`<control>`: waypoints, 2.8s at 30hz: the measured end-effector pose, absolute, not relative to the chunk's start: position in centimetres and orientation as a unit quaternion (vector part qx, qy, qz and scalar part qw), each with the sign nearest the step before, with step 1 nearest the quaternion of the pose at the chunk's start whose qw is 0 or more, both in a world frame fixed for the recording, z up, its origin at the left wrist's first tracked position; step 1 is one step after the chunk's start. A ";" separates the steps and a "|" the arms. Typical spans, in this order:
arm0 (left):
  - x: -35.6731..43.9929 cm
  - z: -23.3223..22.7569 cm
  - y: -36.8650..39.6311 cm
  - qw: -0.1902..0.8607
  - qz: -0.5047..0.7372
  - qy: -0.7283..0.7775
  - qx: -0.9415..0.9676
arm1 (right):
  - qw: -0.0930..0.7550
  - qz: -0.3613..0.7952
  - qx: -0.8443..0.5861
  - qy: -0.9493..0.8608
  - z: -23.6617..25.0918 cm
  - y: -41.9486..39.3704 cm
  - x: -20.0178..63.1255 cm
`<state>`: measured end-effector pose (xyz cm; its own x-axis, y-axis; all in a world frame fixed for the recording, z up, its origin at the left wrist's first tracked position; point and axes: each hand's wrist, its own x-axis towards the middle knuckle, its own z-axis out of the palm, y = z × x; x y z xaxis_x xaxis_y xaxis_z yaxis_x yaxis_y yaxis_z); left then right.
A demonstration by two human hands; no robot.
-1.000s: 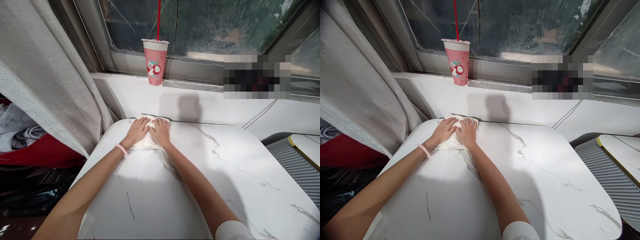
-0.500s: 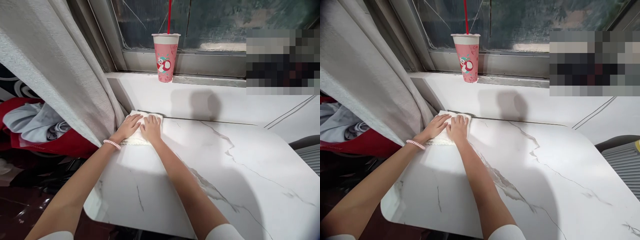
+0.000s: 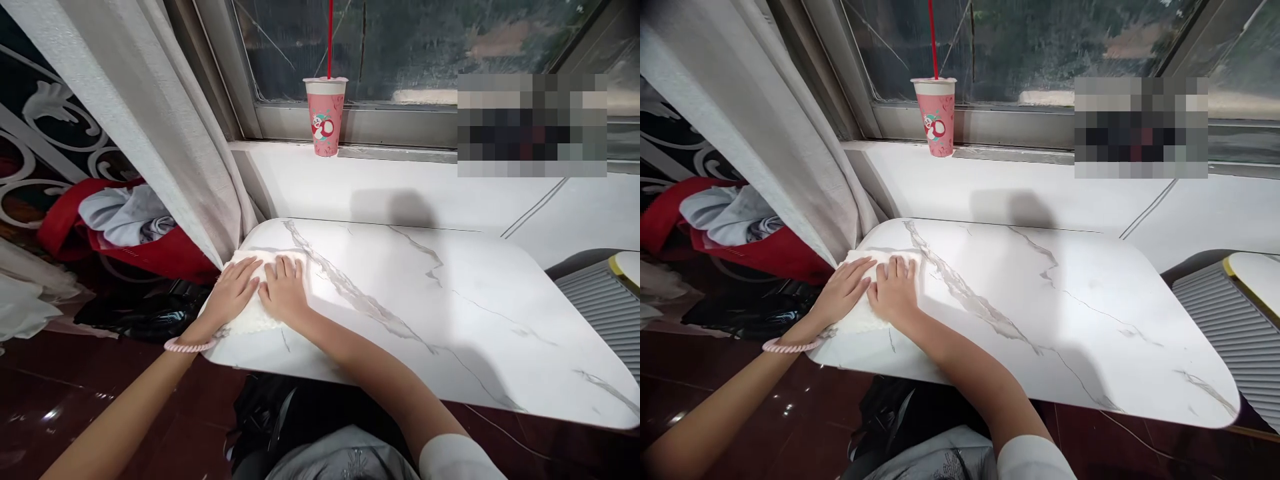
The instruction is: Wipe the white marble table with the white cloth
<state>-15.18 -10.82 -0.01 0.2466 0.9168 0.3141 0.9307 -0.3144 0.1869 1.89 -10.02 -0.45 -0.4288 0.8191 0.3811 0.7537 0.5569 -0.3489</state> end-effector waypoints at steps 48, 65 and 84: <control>-0.5 0.5 3.8 0.015 -0.176 -0.608 -0.774 | 0.248 0.042 -0.516 -0.819 -0.5 4.5 14.0; 4.7 0.5 3.0 0.004 -0.183 -0.558 -0.809 | 0.210 0.011 -0.599 -0.772 -0.4 1.5 18.5; 3.8 -0.8 -21.0 0.052 -0.190 -0.508 -0.839 | 0.205 -0.006 -0.518 -0.830 -0.6 -21.7 20.0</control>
<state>3.84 -21.00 -0.78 0.4121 0.8319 0.3717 0.8714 -0.4790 0.1059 19.96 -21.68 -0.55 -0.3789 0.8586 0.3454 0.8631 0.4625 -0.2029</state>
